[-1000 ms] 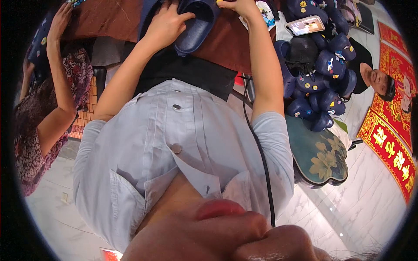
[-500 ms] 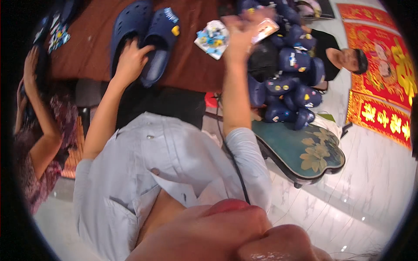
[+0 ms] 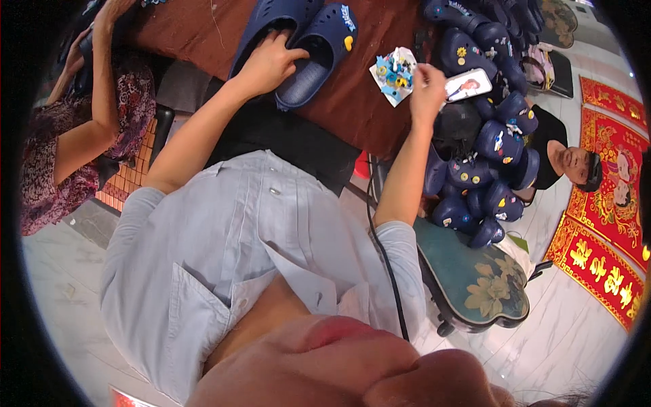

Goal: Attaching decorative charms and pins into the holes of foam clogs.

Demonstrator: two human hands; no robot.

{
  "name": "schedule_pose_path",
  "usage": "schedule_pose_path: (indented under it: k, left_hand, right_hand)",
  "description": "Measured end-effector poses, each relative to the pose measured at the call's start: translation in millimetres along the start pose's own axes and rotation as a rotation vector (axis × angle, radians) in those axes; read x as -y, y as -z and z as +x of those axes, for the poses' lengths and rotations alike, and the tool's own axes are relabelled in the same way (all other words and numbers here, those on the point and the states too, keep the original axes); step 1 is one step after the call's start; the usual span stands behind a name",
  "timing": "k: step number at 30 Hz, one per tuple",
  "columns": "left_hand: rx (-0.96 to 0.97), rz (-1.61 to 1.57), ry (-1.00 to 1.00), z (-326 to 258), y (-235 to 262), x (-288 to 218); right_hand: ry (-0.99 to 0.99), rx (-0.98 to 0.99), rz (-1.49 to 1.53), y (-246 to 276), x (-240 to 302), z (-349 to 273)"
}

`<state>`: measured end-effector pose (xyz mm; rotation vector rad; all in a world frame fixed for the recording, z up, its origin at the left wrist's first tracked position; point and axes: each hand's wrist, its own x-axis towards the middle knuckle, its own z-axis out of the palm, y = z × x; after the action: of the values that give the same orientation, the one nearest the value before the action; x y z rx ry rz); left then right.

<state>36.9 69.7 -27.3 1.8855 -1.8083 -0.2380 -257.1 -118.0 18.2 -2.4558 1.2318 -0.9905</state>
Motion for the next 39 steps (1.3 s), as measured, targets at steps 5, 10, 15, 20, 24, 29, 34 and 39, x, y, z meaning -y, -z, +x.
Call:
schedule_pose_path:
  k: [5,10,15,20,24,29,34,39]
  left_hand:
    - [-0.074,-0.001,-0.039,-1,1,3]
    - [-0.023,-0.011,-0.081,-4,13,-2]
    - [-0.077,-0.064,-0.059,-26,42,-10]
    - [-0.098,-0.172,-0.027,-34,47,0]
    - [-0.101,-0.147,-0.054,-20,40,-6]
    - [-0.113,-0.047,-0.067,0,14,-6]
    - [-0.129,-0.003,-0.054,0,0,-3]
    - [-0.175,-0.072,-0.055,-1,-4,-1]
  right_hand:
    - [0.121,0.210,-0.197,-33,15,-6]
    - [0.166,0.296,-0.371,-47,7,-8]
    - [0.165,0.188,-0.204,-46,6,-16]
    - [-0.080,0.113,0.180,-54,34,-6]
    - [-0.198,0.147,0.633,-72,57,25]
    - [-0.163,0.304,0.663,-109,86,63]
    - [-0.165,0.321,0.540,-135,85,71]
    - [-0.130,0.246,0.422,-134,86,64]
